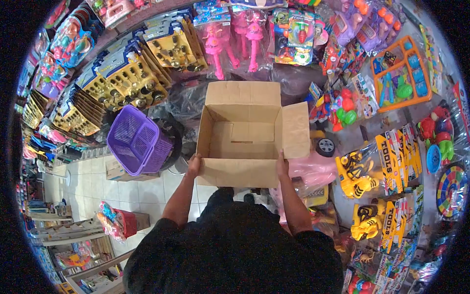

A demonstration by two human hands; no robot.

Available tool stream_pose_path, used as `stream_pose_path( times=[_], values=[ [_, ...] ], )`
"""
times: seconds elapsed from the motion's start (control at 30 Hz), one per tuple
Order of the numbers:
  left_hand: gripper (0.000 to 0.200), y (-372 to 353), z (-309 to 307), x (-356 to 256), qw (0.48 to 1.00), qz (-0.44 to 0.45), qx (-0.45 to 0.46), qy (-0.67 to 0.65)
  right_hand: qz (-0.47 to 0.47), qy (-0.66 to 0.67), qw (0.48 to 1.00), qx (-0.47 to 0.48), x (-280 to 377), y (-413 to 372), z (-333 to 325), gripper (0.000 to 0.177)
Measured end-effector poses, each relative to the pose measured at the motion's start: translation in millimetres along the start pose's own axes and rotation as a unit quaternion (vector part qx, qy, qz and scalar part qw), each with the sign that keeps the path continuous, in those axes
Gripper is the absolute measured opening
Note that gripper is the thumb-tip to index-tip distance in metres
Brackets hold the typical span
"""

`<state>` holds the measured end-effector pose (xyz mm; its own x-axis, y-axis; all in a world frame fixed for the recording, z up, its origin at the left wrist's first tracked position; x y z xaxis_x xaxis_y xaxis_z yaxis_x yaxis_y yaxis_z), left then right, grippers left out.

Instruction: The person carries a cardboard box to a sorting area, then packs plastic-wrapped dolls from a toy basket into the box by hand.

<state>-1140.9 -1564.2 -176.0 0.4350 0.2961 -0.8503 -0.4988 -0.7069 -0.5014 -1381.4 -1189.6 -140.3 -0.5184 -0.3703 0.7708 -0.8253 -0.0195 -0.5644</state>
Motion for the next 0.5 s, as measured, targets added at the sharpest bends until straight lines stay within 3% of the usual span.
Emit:
stream_pose_path(
  times=[0.07,0.2,0.3,0.4,0.5],
  values=[
    [0.038,10.9,8.9,3.2,0.996,-0.029,-0.066,0.047,-0.048,-0.013,0.998,-0.043,-11.2,5.2,5.9,0.085],
    [0.038,5.5,12.7,-12.8,0.998,-0.005,-0.024,-0.051,-0.079,-0.03,0.996,-0.029,5.8,-4.0,4.7,0.085],
    [0.04,5.4,23.1,-42.9,0.994,0.024,0.009,-0.105,-0.131,0.025,0.989,-0.072,9.0,1.0,10.4,0.086],
    [0.05,-1.6,25.1,-53.5,0.997,0.037,0.016,-0.063,-0.031,0.066,0.997,0.024,5.0,-6.8,2.7,0.083],
    [0.066,-25.4,12.4,-55.7,0.983,0.026,-0.043,-0.179,0.059,0.096,0.985,0.127,5.7,-7.5,-15.4,0.084]
  ],
)
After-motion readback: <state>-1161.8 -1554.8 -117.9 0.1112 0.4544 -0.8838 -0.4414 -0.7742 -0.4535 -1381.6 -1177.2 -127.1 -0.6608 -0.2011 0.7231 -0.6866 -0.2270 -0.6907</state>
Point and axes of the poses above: each hand's wrist, its own y-axis towards the middle knuckle, its own z-axis out of the palm, x = y × z, the point moved 2 cm from there along y, towards the middle knuckle, and after that the axes turned 4 degrees about -x, right-handed, at the moved point
